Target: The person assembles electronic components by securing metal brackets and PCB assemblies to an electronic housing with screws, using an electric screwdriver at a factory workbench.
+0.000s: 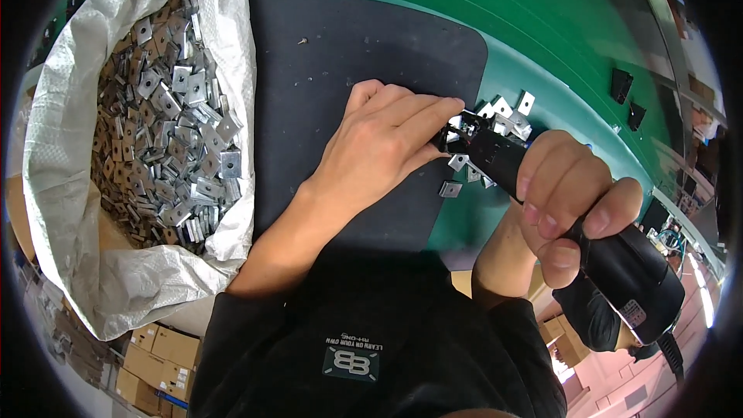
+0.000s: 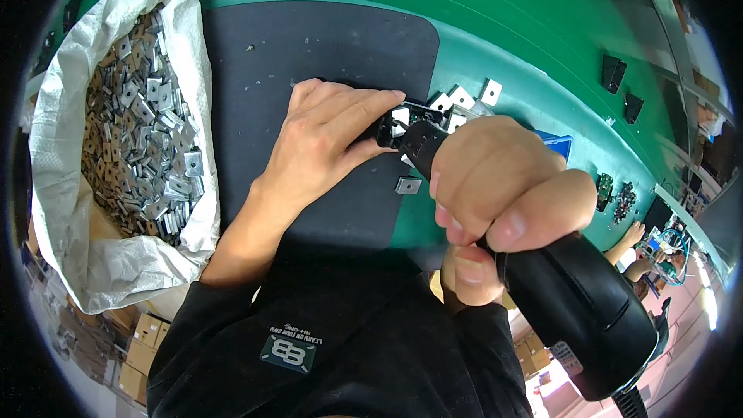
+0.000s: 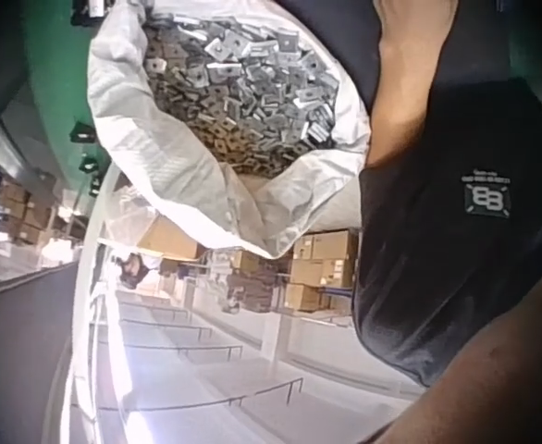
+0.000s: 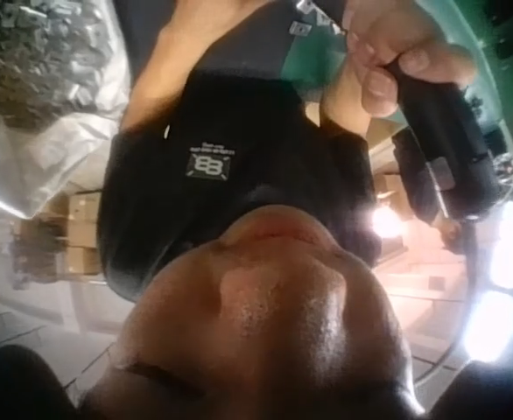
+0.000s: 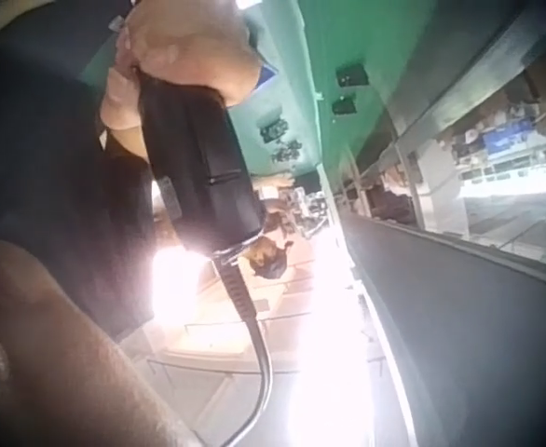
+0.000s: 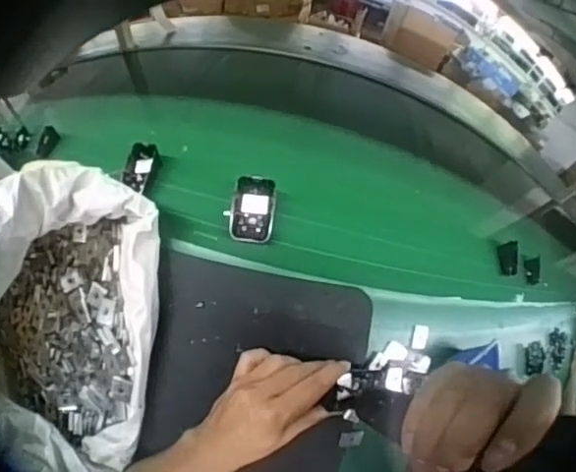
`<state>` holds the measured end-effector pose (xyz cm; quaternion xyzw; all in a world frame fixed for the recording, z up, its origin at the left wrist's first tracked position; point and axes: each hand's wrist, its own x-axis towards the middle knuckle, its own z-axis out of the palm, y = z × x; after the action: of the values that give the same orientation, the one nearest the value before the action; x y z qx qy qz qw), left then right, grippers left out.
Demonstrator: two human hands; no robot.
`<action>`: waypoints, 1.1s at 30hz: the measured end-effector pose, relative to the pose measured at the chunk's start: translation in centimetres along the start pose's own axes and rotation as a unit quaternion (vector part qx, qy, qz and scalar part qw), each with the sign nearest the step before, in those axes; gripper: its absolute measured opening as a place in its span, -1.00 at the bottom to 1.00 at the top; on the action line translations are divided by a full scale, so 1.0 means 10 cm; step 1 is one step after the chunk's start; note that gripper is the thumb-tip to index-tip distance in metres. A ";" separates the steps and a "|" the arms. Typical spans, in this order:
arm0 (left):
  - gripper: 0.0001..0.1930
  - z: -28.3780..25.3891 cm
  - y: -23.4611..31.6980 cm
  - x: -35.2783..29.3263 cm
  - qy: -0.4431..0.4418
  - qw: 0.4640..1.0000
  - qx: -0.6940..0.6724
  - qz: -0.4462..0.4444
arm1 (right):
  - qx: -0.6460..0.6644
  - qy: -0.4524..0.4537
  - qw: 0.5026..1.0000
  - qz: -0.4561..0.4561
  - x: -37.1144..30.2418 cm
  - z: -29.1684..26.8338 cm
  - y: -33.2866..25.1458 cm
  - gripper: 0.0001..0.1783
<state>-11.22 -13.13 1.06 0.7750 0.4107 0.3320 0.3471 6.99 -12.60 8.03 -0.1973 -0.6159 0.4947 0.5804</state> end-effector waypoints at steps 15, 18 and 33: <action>-0.47 -0.02 0.09 0.01 -0.020 1.000 0.008 -0.004 | 0.008 0.138 0.988 -0.061 -0.26 -0.05 -0.66 -0.42; -0.47 -0.03 0.16 0.02 -0.005 0.999 -0.007 -0.042 | 0.044 0.309 0.949 0.044 -0.49 -0.01 -0.81 -0.34; -0.50 0.68 -0.10 2.17 -0.365 0.924 -0.115 0.018 | 0.156 0.101 0.937 0.296 -0.64 0.28 -1.09 -0.31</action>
<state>3.41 4.33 1.54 0.8044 0.2008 0.0777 0.5536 9.67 -23.57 14.31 -0.3270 -0.3832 0.7115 0.4899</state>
